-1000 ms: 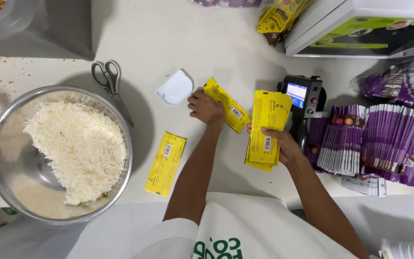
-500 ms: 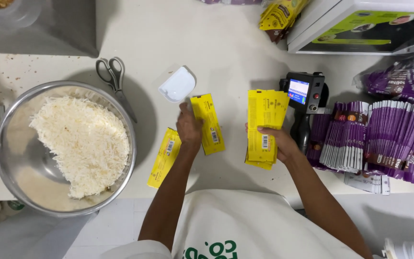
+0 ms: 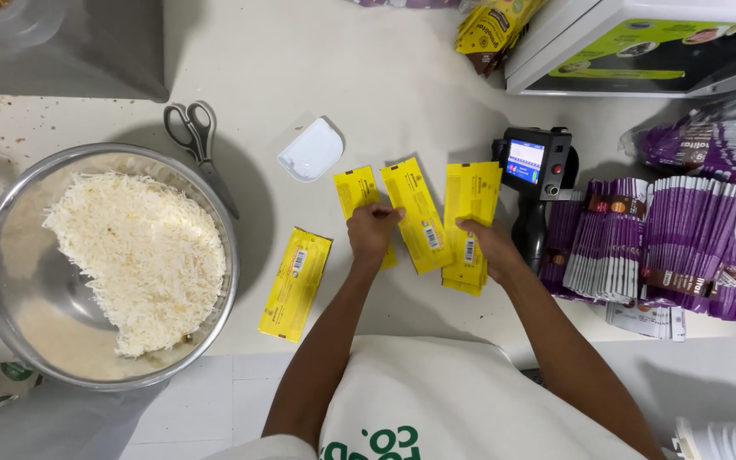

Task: The person organizes yellow packets by hand, laying them out in rows on a table and checking the barcodes on the back.

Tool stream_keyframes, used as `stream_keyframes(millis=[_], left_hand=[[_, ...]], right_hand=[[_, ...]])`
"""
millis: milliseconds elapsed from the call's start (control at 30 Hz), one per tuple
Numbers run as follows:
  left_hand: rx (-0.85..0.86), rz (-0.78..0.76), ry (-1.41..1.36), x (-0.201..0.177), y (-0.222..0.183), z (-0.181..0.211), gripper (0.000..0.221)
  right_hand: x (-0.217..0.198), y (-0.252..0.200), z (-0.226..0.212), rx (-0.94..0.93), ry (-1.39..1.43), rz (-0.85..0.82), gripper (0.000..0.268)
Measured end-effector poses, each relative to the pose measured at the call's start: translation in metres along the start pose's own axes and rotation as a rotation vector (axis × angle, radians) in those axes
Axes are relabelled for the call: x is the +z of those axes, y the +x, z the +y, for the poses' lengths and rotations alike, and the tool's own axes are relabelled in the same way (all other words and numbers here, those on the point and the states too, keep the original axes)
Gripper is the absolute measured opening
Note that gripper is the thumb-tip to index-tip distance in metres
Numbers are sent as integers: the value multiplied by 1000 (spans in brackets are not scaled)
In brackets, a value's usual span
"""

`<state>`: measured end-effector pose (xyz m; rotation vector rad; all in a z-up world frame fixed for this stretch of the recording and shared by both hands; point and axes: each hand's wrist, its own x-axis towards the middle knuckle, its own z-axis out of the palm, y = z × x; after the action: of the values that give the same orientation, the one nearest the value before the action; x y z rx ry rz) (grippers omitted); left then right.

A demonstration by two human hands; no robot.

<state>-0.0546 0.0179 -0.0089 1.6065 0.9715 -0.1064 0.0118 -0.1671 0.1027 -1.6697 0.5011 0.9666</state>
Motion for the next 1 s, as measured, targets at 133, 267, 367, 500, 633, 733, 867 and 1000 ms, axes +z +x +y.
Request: stream_keyframes(millis=[133, 267, 367, 500, 633, 733, 867, 1000], left_hand=[[-30, -34, 232, -19, -36, 59, 18], [80, -93, 98, -12, -49, 75, 34], [104, -217, -69, 18, -33, 47, 41], [70, -228, -72, 18, -32, 45, 32], [114, -171, -169, 35, -27, 30, 26], [126, -177, -157, 68, -15, 16, 28], [166, -125, -73, 55, -32, 50, 28], [161, -246, -314, 32, -55, 85, 49]], right_hand=[[25, -53, -52, -30, -37, 31, 52], [9, -24, -29, -21, -62, 15, 53], [7, -8, -17, -17, -88, -6, 52], [6, -22, -20, 9, -169, 88, 60], [-23, -14, -15, -42, -285, 255, 57], [-34, -17, -22, -147, -276, 260, 41], [-35, -18, -24, -146, -248, 282, 47], [-21, -12, -33, -168, -183, 227, 57]])
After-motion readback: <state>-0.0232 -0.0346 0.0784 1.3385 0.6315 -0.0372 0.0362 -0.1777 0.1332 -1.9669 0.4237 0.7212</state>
